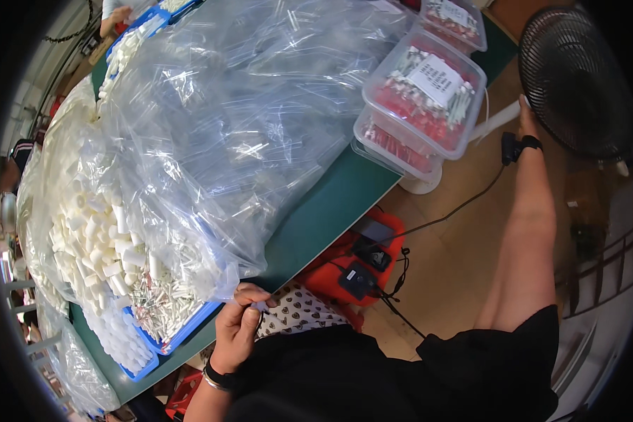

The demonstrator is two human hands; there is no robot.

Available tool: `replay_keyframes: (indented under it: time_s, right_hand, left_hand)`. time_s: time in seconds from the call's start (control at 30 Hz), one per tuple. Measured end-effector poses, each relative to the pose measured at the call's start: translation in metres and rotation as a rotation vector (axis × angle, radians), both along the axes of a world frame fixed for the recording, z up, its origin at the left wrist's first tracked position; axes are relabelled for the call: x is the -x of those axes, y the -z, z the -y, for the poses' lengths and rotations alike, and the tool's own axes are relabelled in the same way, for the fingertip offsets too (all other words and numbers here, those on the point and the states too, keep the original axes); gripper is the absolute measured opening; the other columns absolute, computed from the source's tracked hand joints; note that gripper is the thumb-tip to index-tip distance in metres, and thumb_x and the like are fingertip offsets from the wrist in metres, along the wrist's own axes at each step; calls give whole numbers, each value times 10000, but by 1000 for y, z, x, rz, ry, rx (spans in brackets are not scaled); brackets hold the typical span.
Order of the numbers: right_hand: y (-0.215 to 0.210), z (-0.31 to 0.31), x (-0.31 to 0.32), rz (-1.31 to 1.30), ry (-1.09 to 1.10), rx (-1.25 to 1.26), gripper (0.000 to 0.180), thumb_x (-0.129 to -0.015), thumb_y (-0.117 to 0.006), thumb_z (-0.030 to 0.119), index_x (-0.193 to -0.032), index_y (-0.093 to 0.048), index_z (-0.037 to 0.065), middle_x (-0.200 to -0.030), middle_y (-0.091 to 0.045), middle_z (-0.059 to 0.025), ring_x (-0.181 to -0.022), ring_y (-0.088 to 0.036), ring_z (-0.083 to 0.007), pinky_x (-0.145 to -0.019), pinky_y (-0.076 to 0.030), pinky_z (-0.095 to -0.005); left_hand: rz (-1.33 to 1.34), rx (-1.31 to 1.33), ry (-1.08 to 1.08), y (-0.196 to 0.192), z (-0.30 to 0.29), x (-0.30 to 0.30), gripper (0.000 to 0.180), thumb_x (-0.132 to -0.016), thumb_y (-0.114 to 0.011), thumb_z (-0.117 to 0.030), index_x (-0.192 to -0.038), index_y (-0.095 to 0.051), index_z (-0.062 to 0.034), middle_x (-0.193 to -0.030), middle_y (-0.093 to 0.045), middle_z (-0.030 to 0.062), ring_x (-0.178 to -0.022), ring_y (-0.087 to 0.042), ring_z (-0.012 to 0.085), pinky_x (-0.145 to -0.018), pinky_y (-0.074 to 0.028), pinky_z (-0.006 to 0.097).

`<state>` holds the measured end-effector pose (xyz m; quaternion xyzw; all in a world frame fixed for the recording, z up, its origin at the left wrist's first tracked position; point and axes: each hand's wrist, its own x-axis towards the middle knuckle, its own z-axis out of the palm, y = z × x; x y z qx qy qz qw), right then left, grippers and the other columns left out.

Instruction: The person repeatedly picks a white plastic cap and a cotton-tipped stick, then presses the cap onto the stick to form a finished cotton swab. The person places the assembled swabs into a clear plastic container on the table. The process is repeated continuously throughout the clip.

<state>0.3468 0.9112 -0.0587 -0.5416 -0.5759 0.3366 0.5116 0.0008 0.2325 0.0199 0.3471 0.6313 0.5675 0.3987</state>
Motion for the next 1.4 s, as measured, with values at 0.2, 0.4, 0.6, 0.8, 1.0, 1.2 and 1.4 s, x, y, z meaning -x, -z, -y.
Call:
replay_keyframes:
  time_s: [0.2,0.4,0.6,0.8,1.0,1.2,1.4]
  right_hand:
    - [17,-27,-1,657,251,-197,650,-938,-576,425,-1300,-511,-111,-1372,-503,-309,-1280,-494,-418,-1043,-379,-415]
    - [26,9,3,757,257,-207,539,-973,-434,386,-1373,-513,32,-1476,-432,-213,-1327,-425,-417,-1072,-352,-429]
    - [25,50,-18,834,322,-132,560,-887,-555,378,-1338,-551,46,-1479,-436,-202,-1366,-384,-402,-1142,-293,-444]
    - [-5,123,-28,847,247,-133,570,-934,-535,420,-1343,-533,22,-1451,-455,-223,-1329,-418,-415,-1098,-331,-446]
    - [3,139,-21,817,163,-334,539,-945,-546,384,-1341,-546,19,-1489,-415,-204,-1352,-394,-395,-1122,-300,-458]
    - [-7,138,20,763,22,-554,520,-919,-584,374,-1276,-583,-4,-1355,-535,-235,-1271,-470,-405,-1077,-342,-469]
    - [3,129,5,669,-2,-496,477,-919,-592,313,-1250,-573,-30,-1284,-564,-251,-1210,-496,-419,-1043,-360,-483]
  left_hand:
    - [17,-3,32,3,3,7,255,-1029,-497,-213,-1132,-595,-2,-1026,-599,108,-943,-571,186,-862,-450,317]
    - [6,11,52,-2,-1,5,227,-1018,-514,-174,-1141,-597,-2,-1032,-591,101,-958,-566,182,-874,-445,313]
    - [-9,-7,67,6,3,4,231,-1012,-530,-190,-1139,-598,-10,-1040,-570,93,-967,-565,186,-880,-445,317]
    - [17,-19,70,5,-2,6,238,-1013,-532,-204,-1129,-592,-5,-1040,-547,88,-963,-570,183,-876,-451,312]
    - [6,-36,86,9,2,8,231,-1011,-537,-191,-1135,-596,-7,-1054,-544,78,-978,-564,174,-906,-438,308]
    - [67,-40,67,7,3,5,220,-1009,-538,-169,-1154,-599,-16,-1047,-583,71,-1011,-546,171,-937,-417,309]
    - [71,-43,54,9,4,4,211,-1010,-526,-139,-1161,-594,-8,-1086,-560,77,-1007,-570,161,-929,-434,296]
